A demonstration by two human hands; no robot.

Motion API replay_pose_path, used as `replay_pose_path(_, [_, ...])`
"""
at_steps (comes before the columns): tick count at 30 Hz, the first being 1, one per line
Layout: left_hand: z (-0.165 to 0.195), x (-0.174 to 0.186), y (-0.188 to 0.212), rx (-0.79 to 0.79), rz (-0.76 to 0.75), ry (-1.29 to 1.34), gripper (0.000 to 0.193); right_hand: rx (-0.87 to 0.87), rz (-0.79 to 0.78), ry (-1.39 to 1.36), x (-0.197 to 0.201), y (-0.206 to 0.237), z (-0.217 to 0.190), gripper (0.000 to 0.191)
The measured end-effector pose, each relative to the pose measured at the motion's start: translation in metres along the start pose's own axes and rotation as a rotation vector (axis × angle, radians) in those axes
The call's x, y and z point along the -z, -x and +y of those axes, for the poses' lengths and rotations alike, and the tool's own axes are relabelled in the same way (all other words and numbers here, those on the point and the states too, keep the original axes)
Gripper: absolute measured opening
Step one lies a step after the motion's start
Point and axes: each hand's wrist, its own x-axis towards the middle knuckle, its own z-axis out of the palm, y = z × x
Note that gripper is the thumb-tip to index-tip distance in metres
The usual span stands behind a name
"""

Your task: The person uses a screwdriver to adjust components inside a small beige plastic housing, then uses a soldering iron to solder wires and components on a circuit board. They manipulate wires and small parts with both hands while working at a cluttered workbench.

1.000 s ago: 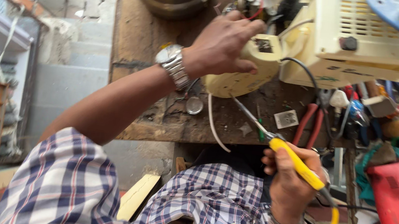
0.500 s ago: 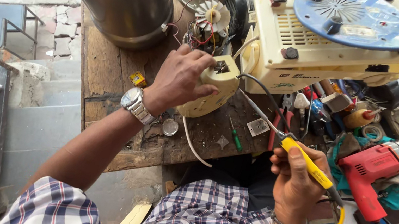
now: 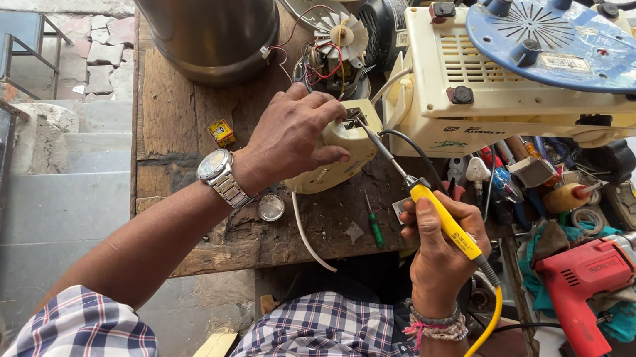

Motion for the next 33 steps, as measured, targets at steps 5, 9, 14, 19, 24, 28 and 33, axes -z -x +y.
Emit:
replay_pose_path(5, [0.0005,-0.0002,-0.0022,0.007,-0.01,-0.006,0.059,0.039,-0.023,0.041,-0.003,-0.0027,-0.0005,0.017])
replay_pose_path(9, [0.0012,-0.0002,-0.003,0.013,-0.013,-0.003,0.059,0.056,-0.044,0.072,-0.0025,-0.0033,-0.0026,0.017])
replay_pose_path(14, [0.0022,-0.0003,-0.0031,0.022,-0.026,0.001,0.059,0.075,-0.056,0.093,-0.0022,-0.003,-0.0025,0.017])
replay_pose_path(19, [0.0019,0.0004,-0.0034,0.018,-0.028,0.002,0.059,0.091,-0.064,0.118,-0.0028,-0.0026,-0.0015,0.017])
replay_pose_path(24, [0.0019,0.0011,-0.0034,0.011,-0.025,-0.002,0.059,0.114,-0.072,0.171,-0.0027,-0.0006,-0.0017,0.021])
replay_pose_path(28, [0.0021,0.0019,-0.0035,0.007,-0.021,-0.001,0.059,0.151,-0.086,0.233,-0.0022,0.0008,-0.002,0.023])
replay_pose_path(33, [0.0027,0.0028,-0.004,0.016,-0.032,0.006,0.059,0.223,-0.122,0.26,-0.0016,0.0018,-0.0032,0.025])
